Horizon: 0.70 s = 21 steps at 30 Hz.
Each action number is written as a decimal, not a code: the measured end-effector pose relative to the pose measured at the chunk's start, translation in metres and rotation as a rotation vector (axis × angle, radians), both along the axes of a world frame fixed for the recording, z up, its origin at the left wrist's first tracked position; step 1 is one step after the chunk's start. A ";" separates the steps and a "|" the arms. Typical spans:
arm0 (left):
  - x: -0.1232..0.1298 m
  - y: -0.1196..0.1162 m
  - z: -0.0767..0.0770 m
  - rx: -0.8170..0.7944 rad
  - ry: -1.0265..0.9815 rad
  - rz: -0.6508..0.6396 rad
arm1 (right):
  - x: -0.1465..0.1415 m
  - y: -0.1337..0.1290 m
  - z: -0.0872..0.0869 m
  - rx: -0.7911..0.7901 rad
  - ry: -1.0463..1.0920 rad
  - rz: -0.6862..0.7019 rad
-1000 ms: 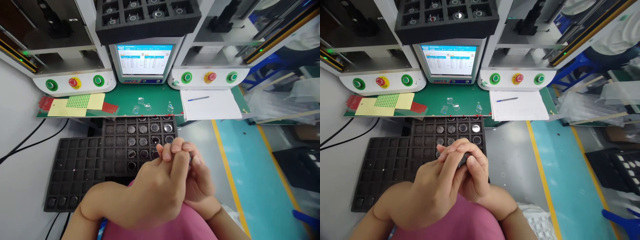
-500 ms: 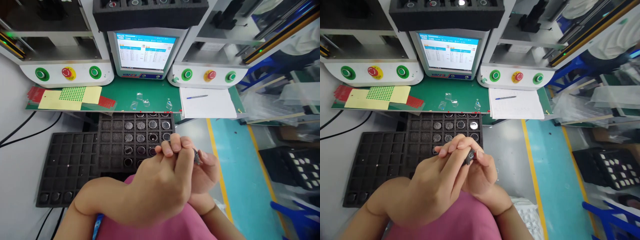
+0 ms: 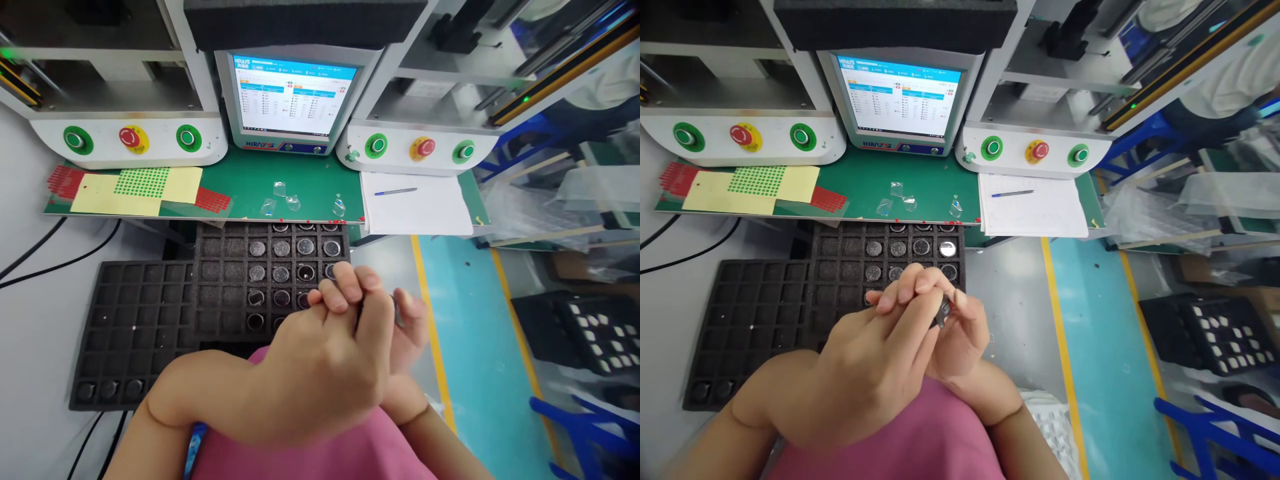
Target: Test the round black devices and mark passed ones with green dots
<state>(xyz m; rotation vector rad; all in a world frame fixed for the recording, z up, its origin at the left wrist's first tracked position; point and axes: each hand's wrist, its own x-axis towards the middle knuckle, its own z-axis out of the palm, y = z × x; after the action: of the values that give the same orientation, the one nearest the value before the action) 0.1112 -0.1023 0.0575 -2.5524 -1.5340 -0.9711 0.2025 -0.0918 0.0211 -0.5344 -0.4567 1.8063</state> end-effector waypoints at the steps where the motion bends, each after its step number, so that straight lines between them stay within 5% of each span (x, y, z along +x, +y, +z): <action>1: 0.000 0.001 -0.001 -0.010 -0.014 0.010 | 0.001 0.000 -0.001 0.010 -0.023 -0.001; 7: 0.001 0.002 -0.002 -0.035 -0.057 0.042 | 0.005 -0.001 -0.007 0.065 -0.167 -0.033; 16: -0.002 -0.001 -0.004 -0.068 -0.074 0.033 | 0.005 0.000 -0.009 0.120 -0.079 0.021; 21: -0.010 0.003 -0.001 -0.148 -0.190 -0.093 | 0.008 0.000 -0.005 0.205 -0.205 -0.060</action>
<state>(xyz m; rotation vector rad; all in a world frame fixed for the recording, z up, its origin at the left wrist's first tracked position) 0.1015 -0.0991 0.0569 -2.7241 -1.6009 -1.1845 0.2105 -0.0917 0.0162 -0.5858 -0.7501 1.6313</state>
